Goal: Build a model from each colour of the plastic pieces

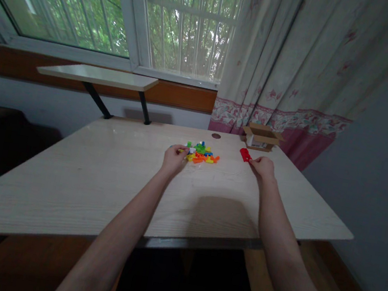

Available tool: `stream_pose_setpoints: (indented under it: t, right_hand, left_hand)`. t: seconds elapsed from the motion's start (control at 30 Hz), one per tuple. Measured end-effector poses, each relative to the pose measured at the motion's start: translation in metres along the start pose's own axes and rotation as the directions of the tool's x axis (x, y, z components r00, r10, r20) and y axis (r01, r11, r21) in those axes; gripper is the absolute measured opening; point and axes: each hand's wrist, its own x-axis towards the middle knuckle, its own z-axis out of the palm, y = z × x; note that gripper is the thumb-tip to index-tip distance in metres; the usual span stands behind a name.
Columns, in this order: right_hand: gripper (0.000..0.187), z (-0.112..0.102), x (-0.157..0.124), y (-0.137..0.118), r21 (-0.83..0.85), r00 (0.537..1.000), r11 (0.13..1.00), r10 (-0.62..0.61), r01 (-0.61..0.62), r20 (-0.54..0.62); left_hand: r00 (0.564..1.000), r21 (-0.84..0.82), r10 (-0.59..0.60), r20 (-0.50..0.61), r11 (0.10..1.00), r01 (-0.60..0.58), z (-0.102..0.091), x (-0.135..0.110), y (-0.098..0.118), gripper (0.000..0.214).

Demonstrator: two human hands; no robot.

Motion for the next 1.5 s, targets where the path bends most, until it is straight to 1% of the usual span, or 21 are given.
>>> stream_pose_setpoints:
  t: [0.1, 0.3, 0.63, 0.73, 0.83, 0.9, 0.97, 1.07, 1.13, 1.2, 1.27, 1.37, 1.43, 1.5]
  right_hand:
    - [0.032, 0.000, 0.000, 0.000, 0.004, 1.000, 1.000, 0.003, -0.003, -0.004]
    - [0.033, 0.001, 0.000, 0.001, 0.009, 1.000, 1.000, 0.002, -0.002, -0.002]
    - [0.035, 0.002, 0.001, 0.002, 0.035, 1.000, 0.999, 0.021, -0.020, -0.019]
    - [0.033, 0.001, 0.001, 0.001, 0.053, 0.998, 0.998, 0.039, -0.036, -0.054]
    - [0.030, 0.000, 0.001, -0.003, 0.084, 0.992, 0.996, 0.043, -0.032, -0.123]
    - [0.028, 0.000, -0.001, -0.008, 0.111, 0.984, 0.994, 0.009, 0.011, -0.179]
    - [0.027, 0.001, -0.004, -0.016, 0.136, 0.971, 0.985, -0.069, 0.102, -0.230]
    - [0.028, 0.007, -0.012, -0.035, 0.160, 0.937, 0.949, -0.221, 0.270, -0.271]
    - [0.026, 0.012, -0.021, -0.051, 0.175, 0.914, 0.916, -0.311, 0.362, -0.260]
    - [0.024, 0.017, -0.031, -0.069, 0.212, 0.890, 0.871, -0.399, 0.443, -0.221]
    - [0.021, 0.021, -0.041, -0.085, 0.258, 0.839, 0.799, -0.507, 0.544, -0.197]
    - [0.020, 0.027, -0.055, -0.102, 0.289, 0.730, 0.675, -0.662, 0.679, -0.170]
    - [0.021, 0.030, -0.062, -0.109, 0.271, 0.678, 0.631, -0.721, 0.727, -0.143]
    - [0.021, 0.033, -0.066, -0.113, 0.235, 0.650, 0.616, -0.751, 0.752, -0.112]
  left_hand:
    - [1.000, -0.018, 0.003, -0.006, 1.000, -0.003, 0.000, 0.000, 0.000, 0.019]
    - [1.000, 0.000, 0.024, 0.008, 1.000, -0.024, 0.000, 0.000, -0.001, 0.020]
    - [1.000, -0.021, 0.012, 0.004, 1.000, -0.011, 0.000, 0.001, -0.002, 0.019]
    - [1.000, -0.029, 0.003, -0.012, 1.000, -0.004, -0.002, 0.003, -0.002, 0.016]
    - [0.999, -0.018, -0.006, -0.035, 1.000, 0.005, -0.004, 0.004, -0.003, 0.012]
    - [0.998, -0.009, 0.001, -0.057, 1.000, -0.001, -0.006, 0.003, -0.002, 0.009]
    - [0.997, 0.008, 0.021, -0.072, 1.000, -0.020, -0.008, 0.002, -0.001, 0.007]
    - [0.995, 0.098, 0.063, -0.072, 0.994, -0.056, -0.011, 0.000, 0.001, 0.008]
    - [0.994, 0.193, 0.096, -0.049, 0.977, -0.085, -0.014, -0.001, 0.002, 0.011]
    - [0.992, 0.279, 0.125, -0.003, 0.953, -0.120, -0.016, -0.001, 0.001, 0.015]
    - [0.987, 0.341, 0.154, 0.054, 0.926, -0.163, -0.017, -0.001, 0.000, 0.018]
    - [0.973, 0.394, 0.195, 0.123, 0.890, -0.228, -0.018, -0.002, -0.002, 0.020]
    - [0.966, 0.418, 0.210, 0.148, 0.872, -0.253, -0.018, -0.002, -0.003, 0.023]
    - [0.962, 0.454, 0.209, 0.179, 0.849, -0.269, -0.018, -0.003, -0.002, 0.025]
